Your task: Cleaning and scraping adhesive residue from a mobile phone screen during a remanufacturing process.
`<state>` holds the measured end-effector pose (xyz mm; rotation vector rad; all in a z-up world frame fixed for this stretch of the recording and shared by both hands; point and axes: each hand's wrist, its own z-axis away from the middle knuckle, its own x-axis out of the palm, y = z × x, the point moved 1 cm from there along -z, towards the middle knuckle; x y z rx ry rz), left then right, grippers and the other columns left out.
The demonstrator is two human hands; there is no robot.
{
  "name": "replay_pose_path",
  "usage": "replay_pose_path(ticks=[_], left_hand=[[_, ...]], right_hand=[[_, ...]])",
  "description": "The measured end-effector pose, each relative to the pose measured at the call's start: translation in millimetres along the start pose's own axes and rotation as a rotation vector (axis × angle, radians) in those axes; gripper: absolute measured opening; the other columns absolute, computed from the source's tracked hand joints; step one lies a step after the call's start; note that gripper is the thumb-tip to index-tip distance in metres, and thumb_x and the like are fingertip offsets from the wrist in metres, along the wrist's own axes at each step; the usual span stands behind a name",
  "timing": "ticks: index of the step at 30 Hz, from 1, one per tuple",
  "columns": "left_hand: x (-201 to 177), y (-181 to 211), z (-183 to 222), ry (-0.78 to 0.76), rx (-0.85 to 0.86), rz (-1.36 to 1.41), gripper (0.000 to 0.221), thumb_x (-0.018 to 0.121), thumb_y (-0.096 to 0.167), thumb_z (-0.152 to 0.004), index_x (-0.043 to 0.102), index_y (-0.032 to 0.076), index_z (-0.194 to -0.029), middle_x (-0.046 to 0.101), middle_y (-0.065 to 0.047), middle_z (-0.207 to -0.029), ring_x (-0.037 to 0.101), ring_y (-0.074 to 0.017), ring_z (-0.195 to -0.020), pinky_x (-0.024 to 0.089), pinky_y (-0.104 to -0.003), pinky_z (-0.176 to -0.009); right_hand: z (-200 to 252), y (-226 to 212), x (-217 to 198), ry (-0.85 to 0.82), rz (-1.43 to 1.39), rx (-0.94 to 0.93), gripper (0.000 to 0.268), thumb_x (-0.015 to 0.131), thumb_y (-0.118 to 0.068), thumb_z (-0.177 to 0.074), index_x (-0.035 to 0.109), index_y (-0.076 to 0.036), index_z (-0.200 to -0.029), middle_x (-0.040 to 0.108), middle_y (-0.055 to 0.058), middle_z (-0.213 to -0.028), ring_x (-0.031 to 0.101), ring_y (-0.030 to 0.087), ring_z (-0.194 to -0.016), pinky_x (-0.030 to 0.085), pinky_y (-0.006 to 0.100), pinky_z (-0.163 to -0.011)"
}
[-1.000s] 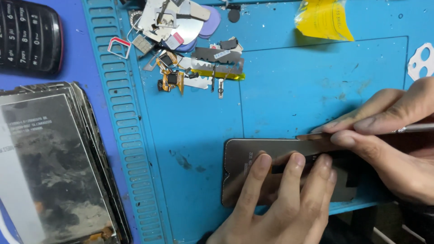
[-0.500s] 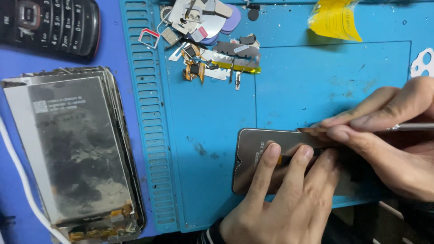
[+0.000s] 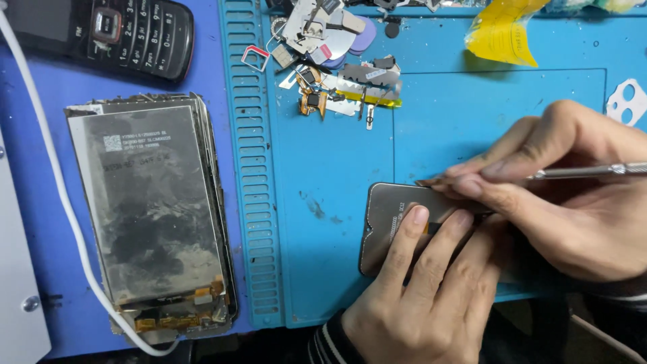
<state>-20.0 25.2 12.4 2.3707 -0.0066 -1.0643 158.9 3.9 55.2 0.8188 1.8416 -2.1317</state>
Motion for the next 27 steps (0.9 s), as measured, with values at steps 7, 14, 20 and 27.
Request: replay_pose_path(ticks=[7, 14, 20, 27], left_hand=[[-4, 0, 1, -0.023, -0.016, 0.092, 0.021, 0.078, 0.009, -0.107, 0.083, 0.001, -0.126, 0.076, -0.013, -0.136, 0.071, -0.0299, -0.128, 0.052, -0.05, -0.116], [-7, 10, 1, -0.073, -0.109, -0.054, 0.033, 0.085, 0.026, -0.105, 0.069, 0.021, -0.134, 0.069, 0.0, -0.145, 0.064, -0.0234, -0.137, 0.039, -0.066, -0.115], [-4, 22, -12, -0.081, -0.108, -0.077, 0.031, 0.092, 0.023, -0.098, 0.072, 0.022, -0.122, 0.064, 0.0, -0.14, 0.058, -0.0255, -0.131, 0.051, -0.064, -0.111], [1, 20, -20, -0.15, 0.023, 0.041, 0.018, 0.084, 0.01, -0.103, 0.073, 0.01, -0.118, 0.068, -0.01, -0.137, 0.062, -0.0246, -0.132, 0.05, -0.055, -0.112]], right_hand=[[48, 73, -46, 0.136, 0.061, 0.353, 0.017, 0.052, 0.006, -0.102, 0.059, 0.015, -0.115, 0.064, 0.022, -0.125, 0.073, 0.035, -0.107, 0.061, 0.044, -0.109], [79, 96, -60, 0.188, 0.19, 0.26, 0.016, 0.046, 0.007, -0.114, 0.054, 0.019, -0.119, 0.055, 0.027, -0.129, 0.068, 0.038, -0.108, 0.059, 0.046, -0.109], [97, 117, -70, 0.257, 0.096, 0.417, 0.024, 0.04, 0.0, -0.116, 0.047, 0.018, -0.13, 0.06, 0.033, -0.126, 0.066, 0.043, -0.111, 0.056, 0.054, -0.109], [76, 87, -72, 0.231, 0.132, 0.339, 0.01, 0.055, 0.013, -0.105, 0.062, 0.02, -0.103, 0.059, 0.024, -0.121, 0.073, 0.035, -0.094, 0.063, 0.042, -0.098]])
